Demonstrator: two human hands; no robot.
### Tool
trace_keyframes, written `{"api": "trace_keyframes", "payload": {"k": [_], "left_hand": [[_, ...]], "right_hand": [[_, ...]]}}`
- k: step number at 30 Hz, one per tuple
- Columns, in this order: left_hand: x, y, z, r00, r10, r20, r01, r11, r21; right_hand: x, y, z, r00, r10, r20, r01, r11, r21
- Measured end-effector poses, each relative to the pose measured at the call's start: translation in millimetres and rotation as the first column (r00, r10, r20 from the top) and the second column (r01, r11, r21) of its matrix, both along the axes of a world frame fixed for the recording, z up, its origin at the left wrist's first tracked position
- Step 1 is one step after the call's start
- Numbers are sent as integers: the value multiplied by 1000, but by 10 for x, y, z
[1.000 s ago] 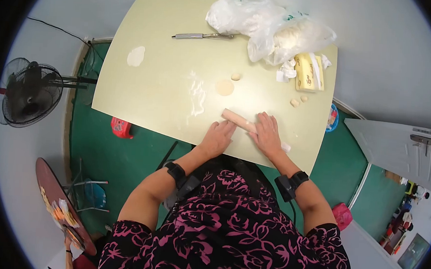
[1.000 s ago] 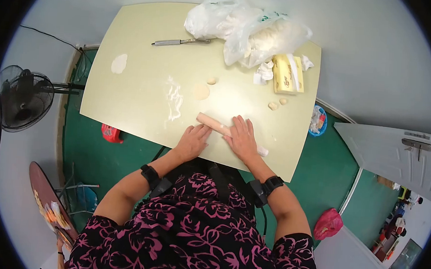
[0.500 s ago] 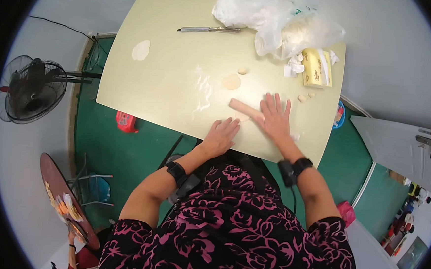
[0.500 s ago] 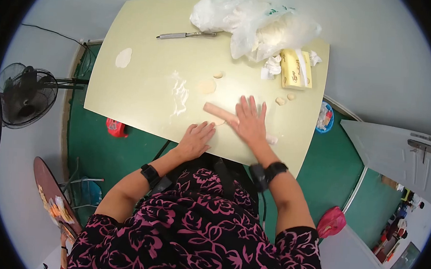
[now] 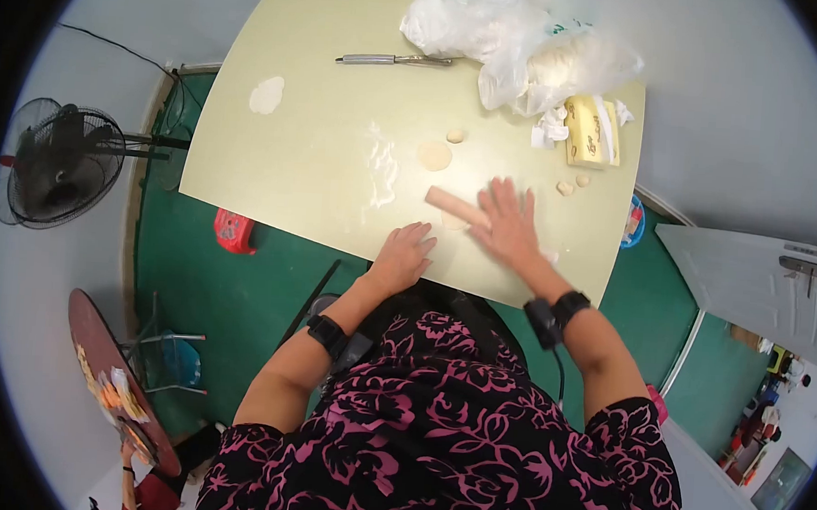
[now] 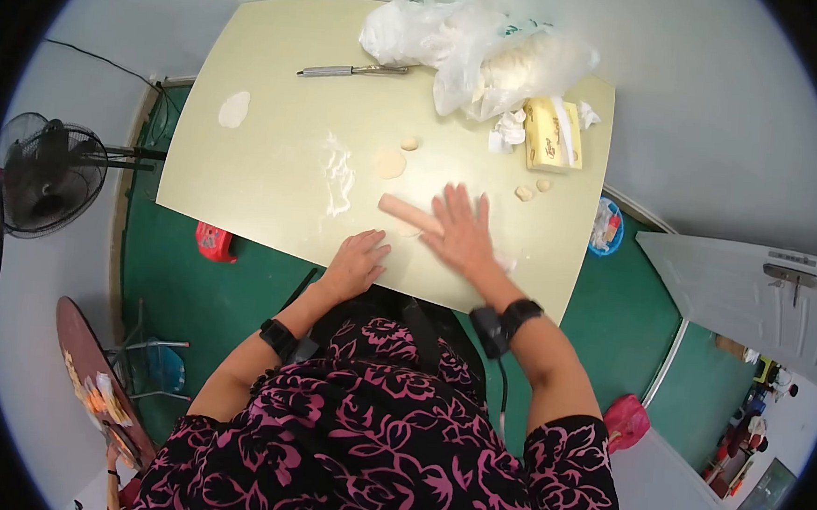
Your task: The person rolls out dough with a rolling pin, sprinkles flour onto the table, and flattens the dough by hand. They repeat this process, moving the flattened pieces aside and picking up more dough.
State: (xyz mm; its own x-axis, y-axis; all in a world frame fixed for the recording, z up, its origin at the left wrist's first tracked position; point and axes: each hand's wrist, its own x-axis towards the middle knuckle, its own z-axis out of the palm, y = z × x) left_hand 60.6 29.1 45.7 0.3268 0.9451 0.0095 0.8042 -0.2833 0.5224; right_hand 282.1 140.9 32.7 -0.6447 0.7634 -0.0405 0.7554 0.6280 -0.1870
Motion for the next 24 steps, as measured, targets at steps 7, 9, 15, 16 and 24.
{"api": "trace_keyframes", "payload": {"k": [7,9,15,16,24], "left_hand": [[-92,3,-107,976,155,154,-162,986,37],[-46,135,-67,961,192,197,-202,979,30],[199,657,-78,904,393,169,-363,914,-182],[268,710,-71,912,392,121,-368,912,-184],[508,788,-204,924,382,36,-371,913,-168]], "right_hand": [[-69,-105,3,997,77,-28,-74,993,89],[-2,50,48,990,133,-46,-129,989,77],[148,-46,28,955,-172,-241,180,984,10],[206,-64,27,930,-227,-288,246,969,34],[620,-399,-40,921,-278,-274,286,958,-9]]}}
